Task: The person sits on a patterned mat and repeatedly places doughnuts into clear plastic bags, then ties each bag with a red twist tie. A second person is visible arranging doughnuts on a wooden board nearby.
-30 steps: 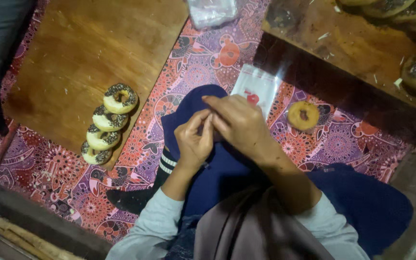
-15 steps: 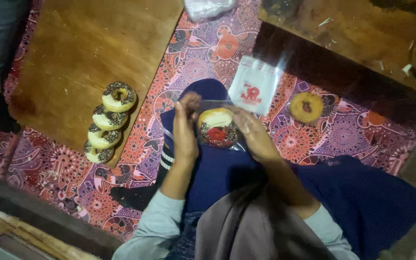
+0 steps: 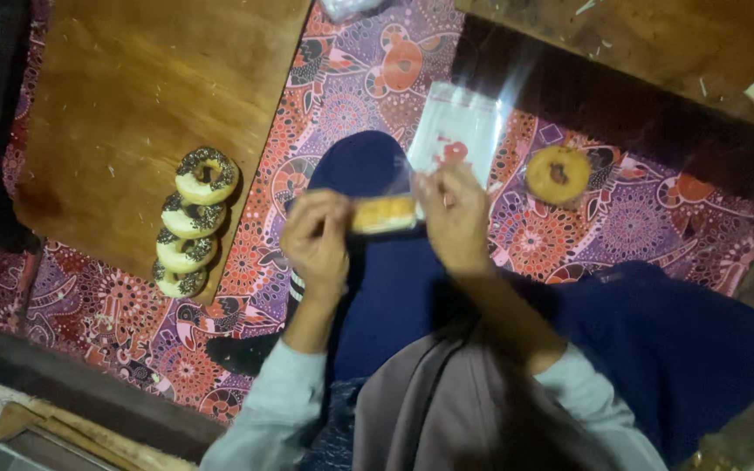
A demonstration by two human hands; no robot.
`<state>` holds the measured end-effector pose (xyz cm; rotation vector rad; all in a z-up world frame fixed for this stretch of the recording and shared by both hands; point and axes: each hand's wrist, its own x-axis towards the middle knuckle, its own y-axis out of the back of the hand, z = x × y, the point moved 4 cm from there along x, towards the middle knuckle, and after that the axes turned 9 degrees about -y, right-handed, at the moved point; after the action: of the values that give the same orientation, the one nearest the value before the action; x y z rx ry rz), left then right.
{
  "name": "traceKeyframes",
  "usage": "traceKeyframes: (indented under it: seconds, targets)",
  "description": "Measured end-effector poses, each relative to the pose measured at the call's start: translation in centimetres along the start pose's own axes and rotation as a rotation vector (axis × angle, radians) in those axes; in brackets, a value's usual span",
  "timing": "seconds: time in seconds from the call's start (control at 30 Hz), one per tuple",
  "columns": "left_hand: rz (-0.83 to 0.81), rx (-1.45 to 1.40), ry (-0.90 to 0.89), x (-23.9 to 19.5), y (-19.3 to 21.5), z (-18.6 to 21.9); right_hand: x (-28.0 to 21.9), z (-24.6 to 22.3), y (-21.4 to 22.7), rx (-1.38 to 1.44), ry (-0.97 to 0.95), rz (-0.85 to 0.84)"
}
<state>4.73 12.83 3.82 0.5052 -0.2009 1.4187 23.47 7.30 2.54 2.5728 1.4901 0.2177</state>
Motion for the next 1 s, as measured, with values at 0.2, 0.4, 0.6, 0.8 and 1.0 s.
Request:
traceKeyframes:
  seconds: [0.2, 0.4, 0.6, 0.8, 1.0]
  targets:
    - [-0.013, -0.185, 0.403, -8.1, 2.7, -1.2, -6.3, 5.8, -0.3, -0.136, -0.160, -0.081]
    - [-0.164, 0.265, 0.411, -8.6, 2.3, -1.3, -8.5, 10.2, 0.4, -0.135, -0.243, -0.111]
    - [-0.216, 0.170, 0.194, -6.9, -0.2, -0.3, -7.3, 12.0, 1.2, 0.126, -0.429, -0.057]
    - [-0.449, -0.019, 0.129, -4.0, -12.2, -3.4, -1.9, 12.5, 6.0, 0.108, -0.454, 0.075]
    - [-0.698, 0.332, 0.179, 1.1, -24.1, -18.1, 0.3, 18.7, 15.0, 0.230, -0.426, 0.470]
